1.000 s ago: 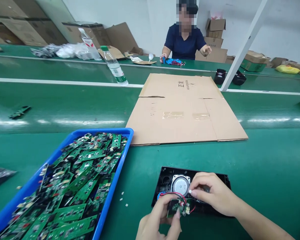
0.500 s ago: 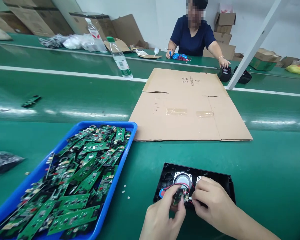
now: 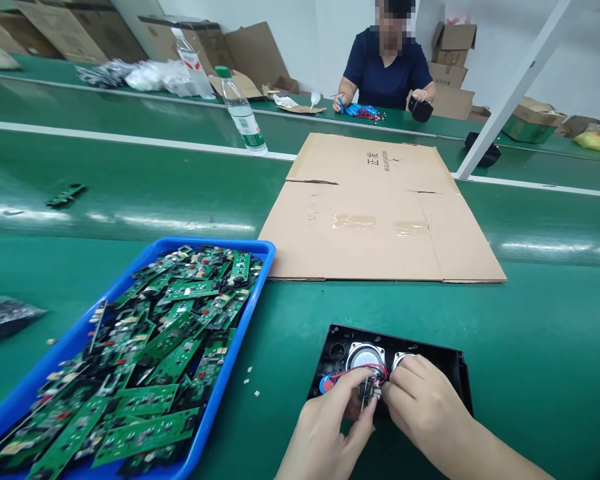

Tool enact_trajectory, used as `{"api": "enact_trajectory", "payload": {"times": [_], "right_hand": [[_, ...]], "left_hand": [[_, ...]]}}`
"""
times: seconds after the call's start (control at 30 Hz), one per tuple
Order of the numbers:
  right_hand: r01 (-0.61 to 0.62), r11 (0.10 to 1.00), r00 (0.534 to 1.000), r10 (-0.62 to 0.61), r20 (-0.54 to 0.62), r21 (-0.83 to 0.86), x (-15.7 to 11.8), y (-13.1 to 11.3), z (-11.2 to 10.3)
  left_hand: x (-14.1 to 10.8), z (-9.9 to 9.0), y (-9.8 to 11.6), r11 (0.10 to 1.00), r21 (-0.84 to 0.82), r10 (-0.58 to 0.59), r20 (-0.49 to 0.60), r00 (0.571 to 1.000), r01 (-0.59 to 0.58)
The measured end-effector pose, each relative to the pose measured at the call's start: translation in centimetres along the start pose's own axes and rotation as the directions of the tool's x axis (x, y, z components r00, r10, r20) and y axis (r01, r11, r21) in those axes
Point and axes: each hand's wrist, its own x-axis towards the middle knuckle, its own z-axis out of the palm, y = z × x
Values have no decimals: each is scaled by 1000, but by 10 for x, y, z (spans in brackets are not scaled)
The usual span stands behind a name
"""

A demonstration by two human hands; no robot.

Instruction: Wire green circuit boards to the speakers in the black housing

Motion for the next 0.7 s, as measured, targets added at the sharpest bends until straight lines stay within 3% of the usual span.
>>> {"api": "enact_trajectory", "payload": {"times": [0.1,0.23,0.33,0.57,0.7], "right_hand": [[-137,976,987,119,112,169,-1,5,-7],[-426,865,866,304,398,267,2,8,-20],[-435,874,812,276,514,217,6,8,-23],[-261,952,892,173,419,163,4,11,-16],[-208,972,907,150,394,109,4,13,-12]], "left_hand": [[2,-9,1,1000,-17,21,83,996,-20],[6,-15,3,989,48,131,112,985,-138],[6,-15,4,987,54,145,102,984,-151],[5,-9,1,986,-9,169,71,983,-169],[6,-7,-2,987,-39,160,96,983,-157]]}}
